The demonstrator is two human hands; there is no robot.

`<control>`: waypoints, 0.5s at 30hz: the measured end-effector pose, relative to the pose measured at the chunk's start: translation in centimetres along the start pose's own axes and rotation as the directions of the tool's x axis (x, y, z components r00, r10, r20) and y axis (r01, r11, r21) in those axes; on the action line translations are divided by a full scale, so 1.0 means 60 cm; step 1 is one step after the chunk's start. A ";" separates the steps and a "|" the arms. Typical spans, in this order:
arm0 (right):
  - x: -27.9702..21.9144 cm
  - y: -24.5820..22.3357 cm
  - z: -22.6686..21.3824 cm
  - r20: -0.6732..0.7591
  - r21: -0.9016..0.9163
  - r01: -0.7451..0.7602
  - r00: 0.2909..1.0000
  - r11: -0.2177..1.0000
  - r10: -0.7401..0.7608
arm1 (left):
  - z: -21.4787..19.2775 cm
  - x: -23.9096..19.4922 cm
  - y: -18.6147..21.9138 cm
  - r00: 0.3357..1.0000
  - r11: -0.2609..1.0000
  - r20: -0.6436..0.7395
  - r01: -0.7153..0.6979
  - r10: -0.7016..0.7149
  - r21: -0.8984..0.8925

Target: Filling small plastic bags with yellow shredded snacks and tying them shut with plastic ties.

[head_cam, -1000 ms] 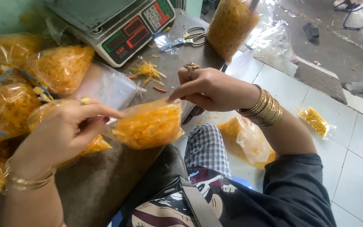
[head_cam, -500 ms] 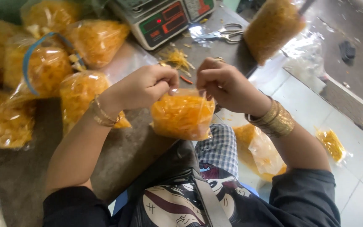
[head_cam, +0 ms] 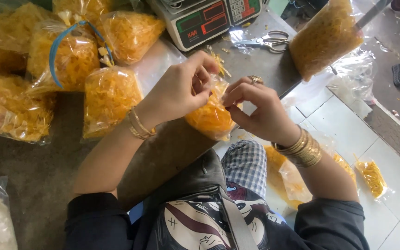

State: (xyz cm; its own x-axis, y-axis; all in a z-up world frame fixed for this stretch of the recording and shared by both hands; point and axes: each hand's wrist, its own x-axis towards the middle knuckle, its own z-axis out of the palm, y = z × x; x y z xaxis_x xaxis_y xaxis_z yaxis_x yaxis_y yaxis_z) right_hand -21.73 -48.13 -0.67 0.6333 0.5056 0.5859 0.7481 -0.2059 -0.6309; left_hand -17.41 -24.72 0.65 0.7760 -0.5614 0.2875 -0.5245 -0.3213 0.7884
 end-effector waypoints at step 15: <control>-0.007 0.052 0.022 -0.017 0.192 -0.018 1.000 0.981 0.022 | 0.042 -0.012 -0.030 0.988 0.998 -0.156 -0.030 0.021 -0.056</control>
State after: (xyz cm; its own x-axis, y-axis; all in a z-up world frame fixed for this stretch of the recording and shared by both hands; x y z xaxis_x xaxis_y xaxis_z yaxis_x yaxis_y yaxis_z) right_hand -19.92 -47.88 -3.58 0.6525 0.4871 0.5805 0.6846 -0.0503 -0.7272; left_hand -17.91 -25.67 -2.34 0.8100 -0.4424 0.3848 -0.5270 -0.2616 0.8086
